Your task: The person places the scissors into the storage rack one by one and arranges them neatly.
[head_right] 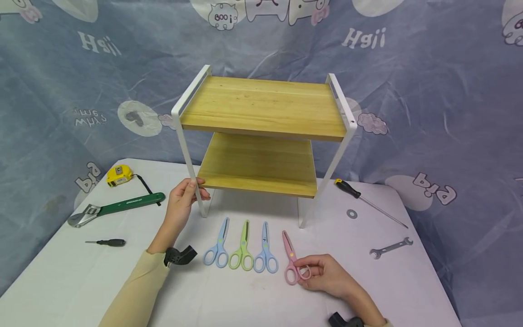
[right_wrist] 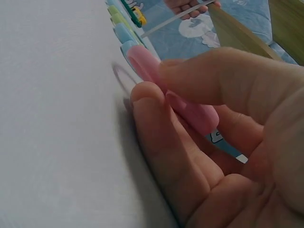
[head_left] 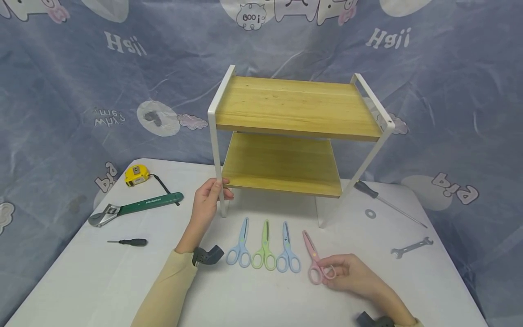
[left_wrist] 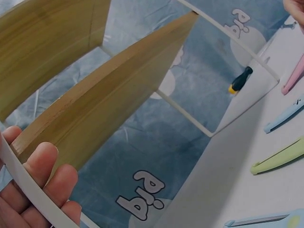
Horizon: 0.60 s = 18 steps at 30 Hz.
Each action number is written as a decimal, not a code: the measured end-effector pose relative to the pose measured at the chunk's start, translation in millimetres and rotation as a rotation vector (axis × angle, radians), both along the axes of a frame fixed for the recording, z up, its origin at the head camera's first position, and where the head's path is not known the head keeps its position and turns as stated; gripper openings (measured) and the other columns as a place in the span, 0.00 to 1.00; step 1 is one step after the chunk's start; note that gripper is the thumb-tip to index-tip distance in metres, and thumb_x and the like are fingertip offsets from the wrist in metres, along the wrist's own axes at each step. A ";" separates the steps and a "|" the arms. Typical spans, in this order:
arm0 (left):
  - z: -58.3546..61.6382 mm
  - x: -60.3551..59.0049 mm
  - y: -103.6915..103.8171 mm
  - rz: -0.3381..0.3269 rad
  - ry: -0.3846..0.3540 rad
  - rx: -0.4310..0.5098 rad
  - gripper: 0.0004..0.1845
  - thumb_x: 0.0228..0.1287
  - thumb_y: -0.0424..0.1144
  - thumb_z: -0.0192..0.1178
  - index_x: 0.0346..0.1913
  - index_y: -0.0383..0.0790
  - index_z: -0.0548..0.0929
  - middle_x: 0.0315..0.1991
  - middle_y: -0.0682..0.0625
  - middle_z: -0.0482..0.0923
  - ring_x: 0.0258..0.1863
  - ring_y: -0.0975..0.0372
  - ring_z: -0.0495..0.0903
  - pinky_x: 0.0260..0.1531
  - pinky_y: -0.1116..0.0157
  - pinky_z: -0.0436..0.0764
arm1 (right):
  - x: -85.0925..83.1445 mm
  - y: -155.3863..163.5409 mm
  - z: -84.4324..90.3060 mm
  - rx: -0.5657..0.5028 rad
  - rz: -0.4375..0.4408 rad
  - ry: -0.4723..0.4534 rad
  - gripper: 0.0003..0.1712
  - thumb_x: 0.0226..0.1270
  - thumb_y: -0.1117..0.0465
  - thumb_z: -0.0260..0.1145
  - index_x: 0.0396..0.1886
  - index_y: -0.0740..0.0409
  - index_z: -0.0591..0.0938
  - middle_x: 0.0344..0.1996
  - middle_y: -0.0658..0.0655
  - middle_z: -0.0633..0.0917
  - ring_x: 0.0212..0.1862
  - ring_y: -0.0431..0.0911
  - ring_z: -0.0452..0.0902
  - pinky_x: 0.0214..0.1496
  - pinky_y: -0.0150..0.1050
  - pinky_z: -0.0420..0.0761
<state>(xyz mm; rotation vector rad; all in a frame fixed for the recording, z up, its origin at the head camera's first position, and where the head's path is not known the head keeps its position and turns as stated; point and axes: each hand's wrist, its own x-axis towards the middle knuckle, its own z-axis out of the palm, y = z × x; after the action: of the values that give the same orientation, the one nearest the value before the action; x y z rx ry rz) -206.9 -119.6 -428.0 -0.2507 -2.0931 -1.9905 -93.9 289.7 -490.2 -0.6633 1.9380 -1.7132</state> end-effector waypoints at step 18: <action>-0.4 0.0 -0.1 0.003 0.047 0.005 0.18 0.83 0.40 0.47 0.50 0.27 0.81 0.29 0.39 0.86 0.32 0.65 0.86 0.41 0.68 0.84 | 4.2 -9.1 3.2 0.123 -0.098 0.143 0.22 0.61 0.75 0.69 0.54 0.80 0.79 0.27 0.45 0.87 0.21 0.25 0.71 0.22 0.27 0.78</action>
<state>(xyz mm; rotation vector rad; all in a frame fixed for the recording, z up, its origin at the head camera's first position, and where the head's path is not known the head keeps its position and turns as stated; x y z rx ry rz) -206.9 -119.6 -428.4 -0.2905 -2.0579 -1.9690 -89.7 280.7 -487.0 -0.6719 2.1885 -1.6268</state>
